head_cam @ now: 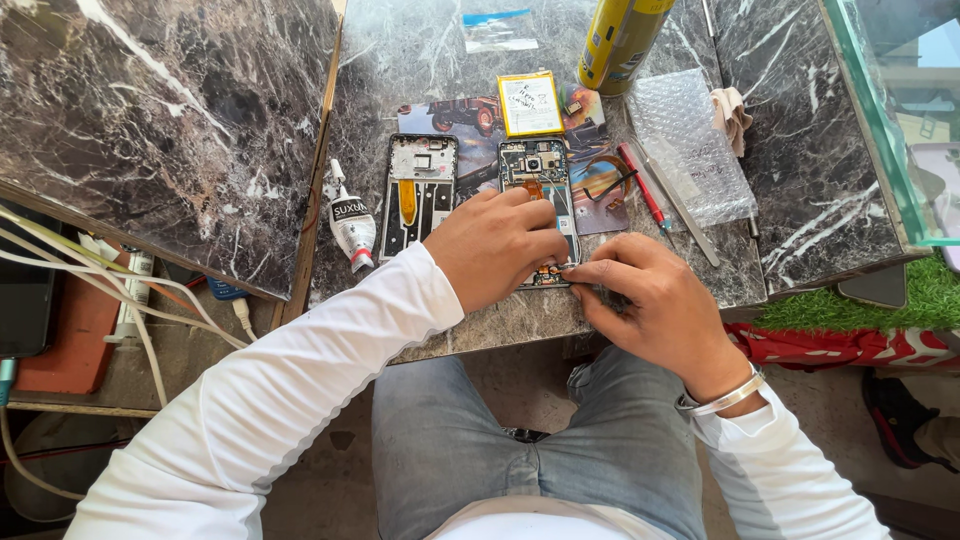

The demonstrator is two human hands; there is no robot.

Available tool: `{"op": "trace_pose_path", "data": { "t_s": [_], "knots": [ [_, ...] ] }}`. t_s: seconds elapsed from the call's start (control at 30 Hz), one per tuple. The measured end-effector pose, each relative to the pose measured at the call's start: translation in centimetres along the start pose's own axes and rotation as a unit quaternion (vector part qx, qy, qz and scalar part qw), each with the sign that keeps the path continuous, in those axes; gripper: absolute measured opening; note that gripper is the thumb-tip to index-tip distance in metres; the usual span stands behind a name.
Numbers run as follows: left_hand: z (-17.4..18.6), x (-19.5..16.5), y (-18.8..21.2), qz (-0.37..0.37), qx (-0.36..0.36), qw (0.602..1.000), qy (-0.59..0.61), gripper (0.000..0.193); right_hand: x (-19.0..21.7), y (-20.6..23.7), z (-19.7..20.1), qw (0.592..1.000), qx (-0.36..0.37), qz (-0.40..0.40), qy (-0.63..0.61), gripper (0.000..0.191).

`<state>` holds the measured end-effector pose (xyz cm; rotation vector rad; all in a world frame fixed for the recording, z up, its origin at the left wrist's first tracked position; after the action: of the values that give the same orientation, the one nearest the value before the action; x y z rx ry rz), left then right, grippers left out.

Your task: The person uses a thin wire to carefully clean or probe a small component on a disassembled mobile phone motherboard. They then place the motherboard into the phone chassis and continue to adjust the component with the wire.

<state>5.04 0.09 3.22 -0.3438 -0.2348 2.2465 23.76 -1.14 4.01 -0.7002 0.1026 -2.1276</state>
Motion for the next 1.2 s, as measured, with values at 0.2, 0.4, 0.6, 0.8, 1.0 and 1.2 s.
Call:
{"op": "trace_pose_path", "data": {
  "t_s": [0.2,0.4,0.6,0.8,1.0,1.2],
  "knots": [
    [0.1,0.0,0.11,-0.009,-0.009,1.0,0.0,0.009,-0.02,0.04,0.01,1.0,-0.004,-0.003,0.003,0.025],
    [-0.03,-0.04,0.16,-0.009,0.004,1.0,-0.026,0.013,-0.02,0.07,0.01,1.0,-0.017,-0.023,-0.005,0.028],
    [0.0,-0.04,0.14,-0.006,0.005,1.0,-0.017,0.013,0.03,0.07,0.01,0.999,-0.017,-0.034,-0.018,0.028],
    [0.1,-0.08,0.1,-0.007,0.004,1.0,-0.021,0.012,0.02,0.05,0.01,0.999,-0.014,-0.037,-0.017,0.024],
    [0.17,-0.11,0.12,-0.003,0.001,1.0,-0.011,0.005,-0.02,0.0,0.08,0.999,-0.011,-0.027,-0.015,0.022],
    [0.13,-0.09,0.15,-0.004,0.005,1.0,-0.019,0.01,0.01,0.0,0.08,0.999,-0.007,-0.04,-0.027,0.023]
  ]
}}
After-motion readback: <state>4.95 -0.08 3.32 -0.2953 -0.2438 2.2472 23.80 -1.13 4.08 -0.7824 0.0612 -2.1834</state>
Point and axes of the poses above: each hand's wrist, its own y-axis away from the middle knuckle, its own z-axis out of the back of the hand, x = y × z, the point moved 4 cm from there along -y, towards the middle knuckle, and after that the axes turned 10 degrees about x, right-handed, at the moved point
